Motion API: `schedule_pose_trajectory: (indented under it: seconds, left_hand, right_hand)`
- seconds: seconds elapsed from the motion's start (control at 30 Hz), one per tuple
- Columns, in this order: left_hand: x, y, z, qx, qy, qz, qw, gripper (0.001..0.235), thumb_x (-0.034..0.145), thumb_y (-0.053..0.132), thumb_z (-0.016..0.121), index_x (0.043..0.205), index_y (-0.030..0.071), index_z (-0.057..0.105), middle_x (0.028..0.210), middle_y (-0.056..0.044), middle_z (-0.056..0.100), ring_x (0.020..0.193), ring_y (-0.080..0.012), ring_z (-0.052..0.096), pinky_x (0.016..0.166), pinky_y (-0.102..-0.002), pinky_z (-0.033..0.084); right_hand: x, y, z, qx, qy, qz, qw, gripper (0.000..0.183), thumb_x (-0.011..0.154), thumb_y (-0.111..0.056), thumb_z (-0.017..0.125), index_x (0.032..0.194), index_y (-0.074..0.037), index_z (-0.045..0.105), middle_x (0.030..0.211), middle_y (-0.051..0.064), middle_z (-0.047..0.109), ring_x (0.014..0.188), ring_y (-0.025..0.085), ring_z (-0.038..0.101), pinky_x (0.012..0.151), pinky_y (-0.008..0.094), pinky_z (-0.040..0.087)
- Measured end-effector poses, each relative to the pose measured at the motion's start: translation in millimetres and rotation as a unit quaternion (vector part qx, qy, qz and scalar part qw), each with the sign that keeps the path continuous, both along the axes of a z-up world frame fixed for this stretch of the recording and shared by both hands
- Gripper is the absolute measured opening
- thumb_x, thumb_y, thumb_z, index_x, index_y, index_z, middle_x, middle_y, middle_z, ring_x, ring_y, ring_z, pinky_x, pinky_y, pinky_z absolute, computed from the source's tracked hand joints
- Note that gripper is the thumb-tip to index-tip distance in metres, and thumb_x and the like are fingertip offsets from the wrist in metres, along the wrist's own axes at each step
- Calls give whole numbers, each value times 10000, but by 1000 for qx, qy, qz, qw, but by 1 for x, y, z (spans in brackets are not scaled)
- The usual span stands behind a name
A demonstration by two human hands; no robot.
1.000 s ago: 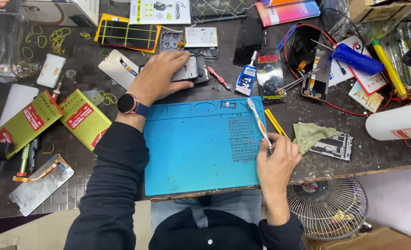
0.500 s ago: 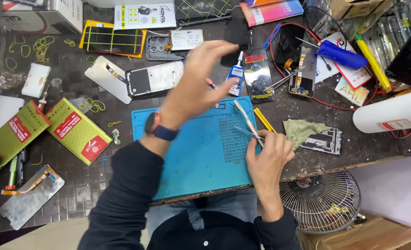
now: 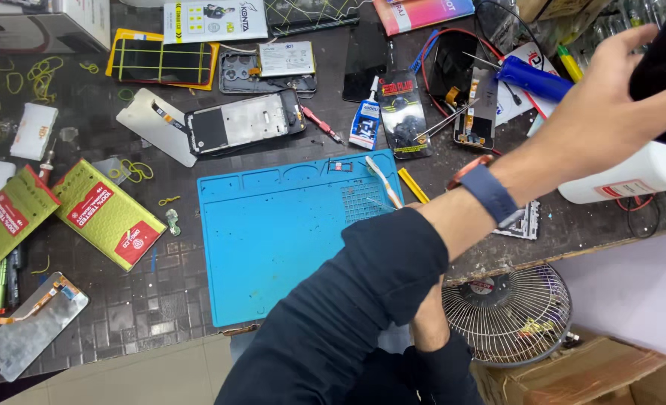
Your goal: The person cleans the interior of a disassembled smartphone using a toothbrush and a cloth, then uses a yellow plastic tool to pry open the back cover of another smartphone. The person handles multiple phone parts and tools on a cluttered workbench.
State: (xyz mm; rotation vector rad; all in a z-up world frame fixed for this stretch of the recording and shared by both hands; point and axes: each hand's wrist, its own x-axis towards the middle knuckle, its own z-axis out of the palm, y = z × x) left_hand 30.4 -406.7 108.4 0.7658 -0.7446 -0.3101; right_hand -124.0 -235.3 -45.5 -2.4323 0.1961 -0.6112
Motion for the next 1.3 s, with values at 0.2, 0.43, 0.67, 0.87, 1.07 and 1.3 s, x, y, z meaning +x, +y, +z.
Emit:
schedule_pose_trajectory:
  seconds: [0.2, 0.43, 0.67, 0.87, 1.07, 1.3]
  left_hand:
    - [-10, 41, 23, 202, -103, 170, 959, 1014, 763, 478, 793, 1481, -91, 359, 1246, -266, 687, 1152, -339, 720, 1032, -374, 577]
    - [-2, 124, 22, 166, -51, 25, 984, 949, 843, 489, 787, 1502, -90, 425, 1204, -222, 695, 1109, -276, 719, 961, -365, 591]
    - [15, 267, -8, 60, 92, -244, 963, 712, 945, 145, 529, 1611, -29, 343, 1219, -121, 589, 1042, -161, 533, 936, -306, 452]
    - [7, 365, -13, 30, 235, -252, 938, 782, 1009, 321, 451, 1643, -97, 266, 1245, -213, 637, 1023, -243, 663, 962, -381, 534]
    - [-3, 412, -39, 11, 287, -217, 933, 968, 1017, 698, 272, 1609, -67, 288, 1248, -282, 658, 935, -268, 697, 808, -374, 558]
    - [-9, 433, -71, 46, 272, -83, 958, 978, 1033, 705, 335, 1546, -126, 384, 1209, -274, 635, 1006, -284, 671, 809, -387, 551]
  right_hand:
    - [-6, 5, 6, 210, 47, 42, 976, 491, 892, -227, 700, 1329, -28, 596, 1324, 129, 629, 1236, 257, 601, 1042, 393, 479]
    - [41, 9, 43, 102, -22, -106, 989, 558, 812, -269, 763, 1284, -8, 622, 1341, 187, 568, 1299, 383, 462, 1022, 514, 344]
    - [52, 5, 38, -119, 23, -196, 973, 327, 912, -209, 727, 1160, -30, 613, 1228, 172, 561, 1213, 380, 458, 994, 531, 305]
    - [49, 9, 39, -115, 6, -196, 974, 191, 980, -217, 719, 1115, -93, 664, 1108, 86, 588, 1187, 326, 481, 979, 499, 302]
    - [51, 9, 41, -124, 25, -210, 970, 193, 975, -233, 717, 1105, -97, 677, 1101, 88, 586, 1169, 322, 477, 962, 491, 288]
    - [51, 6, 34, -161, 30, -246, 955, 290, 996, -229, 701, 1223, -62, 633, 1145, 133, 527, 1165, 346, 437, 927, 491, 267]
